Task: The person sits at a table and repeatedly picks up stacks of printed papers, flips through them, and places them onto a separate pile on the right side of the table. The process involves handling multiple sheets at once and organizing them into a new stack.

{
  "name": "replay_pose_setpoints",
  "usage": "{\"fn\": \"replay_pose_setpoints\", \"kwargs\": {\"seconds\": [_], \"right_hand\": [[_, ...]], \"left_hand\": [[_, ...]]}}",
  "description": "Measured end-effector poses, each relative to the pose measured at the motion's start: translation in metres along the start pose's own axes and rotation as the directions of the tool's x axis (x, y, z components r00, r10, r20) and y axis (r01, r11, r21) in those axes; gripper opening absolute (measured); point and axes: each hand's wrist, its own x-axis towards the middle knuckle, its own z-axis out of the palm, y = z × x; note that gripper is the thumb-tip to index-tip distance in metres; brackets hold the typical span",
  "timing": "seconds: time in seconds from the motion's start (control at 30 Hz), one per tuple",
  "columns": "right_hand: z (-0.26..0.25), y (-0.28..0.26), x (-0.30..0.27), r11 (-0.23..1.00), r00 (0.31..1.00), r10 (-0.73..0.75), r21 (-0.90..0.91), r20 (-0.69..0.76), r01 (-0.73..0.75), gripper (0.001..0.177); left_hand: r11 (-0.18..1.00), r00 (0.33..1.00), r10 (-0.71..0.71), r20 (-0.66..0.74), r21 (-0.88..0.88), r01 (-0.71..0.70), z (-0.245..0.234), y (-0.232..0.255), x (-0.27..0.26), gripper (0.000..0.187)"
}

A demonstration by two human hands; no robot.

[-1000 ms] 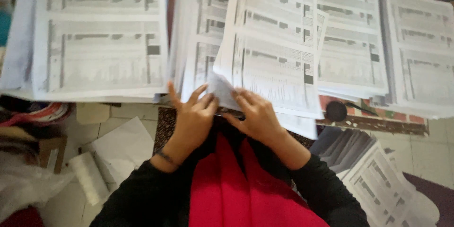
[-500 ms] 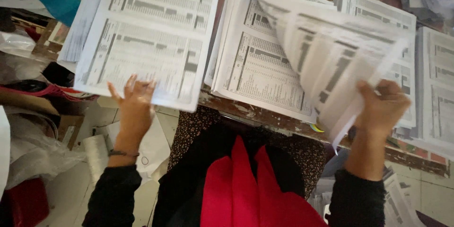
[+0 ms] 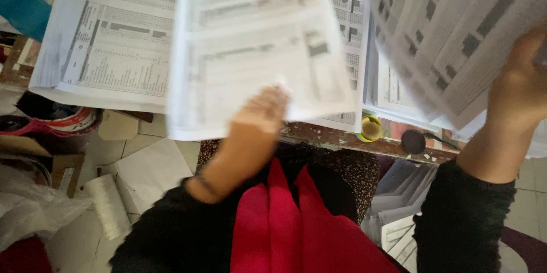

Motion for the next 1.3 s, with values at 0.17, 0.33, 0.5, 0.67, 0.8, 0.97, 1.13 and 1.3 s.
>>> {"fn": "replay_pose_setpoints", "kwargs": {"seconds": [0.17,0.33,0.5,0.67,0.8,0.97,1.13,1.3], "right_hand": [[-0.169,0.030,0.084,0.326,0.882,0.413,0.941,-0.226,0.089,0.008],[-0.270,-0.013,0.046,0.265,0.897,0.320,0.938,-0.305,0.224,0.009],[-0.348,-0.040,-0.030,-0.467,0.950,0.106,0.829,-0.294,0.309,0.013],[-0.395,-0.038,-0.055,-0.552,0.932,0.175,0.752,-0.319,0.361,0.018],[-0.405,-0.027,-0.051,-0.790,0.965,0.114,0.568,-0.236,0.232,0.036],[-0.291,-0.047,-0.081,-0.689,0.949,-0.075,0.672,0.308,-0.272,0.043],[-0.201,-0.078,-0.127,-0.377,0.730,-0.347,0.625,0.589,-0.684,0.062],[-0.195,-0.093,-0.135,-0.548,0.532,-0.769,0.063,0.354,-0.834,0.037]], "left_hand": [[0.997,0.992,-0.048,0.113,0.067,0.040,0.091,0.097,0.002,0.054],[0.939,0.881,0.027,0.472,-0.316,0.140,0.075,0.080,-0.018,0.061],[0.397,0.616,-0.782,0.097,-0.684,0.612,-0.011,-0.032,-0.071,0.021],[-0.079,0.481,-0.737,0.474,-0.768,0.636,0.003,-0.052,-0.094,0.036],[-0.076,0.477,-0.716,0.509,-0.736,0.673,0.044,-0.045,-0.081,0.037],[0.047,0.527,-0.687,0.500,-0.694,0.719,0.037,-0.026,-0.058,0.038],[0.086,0.544,-0.637,0.545,-0.652,0.753,0.036,-0.025,-0.052,0.036],[0.132,0.544,-0.623,0.562,-0.610,0.781,0.040,-0.033,-0.039,0.041]]}}
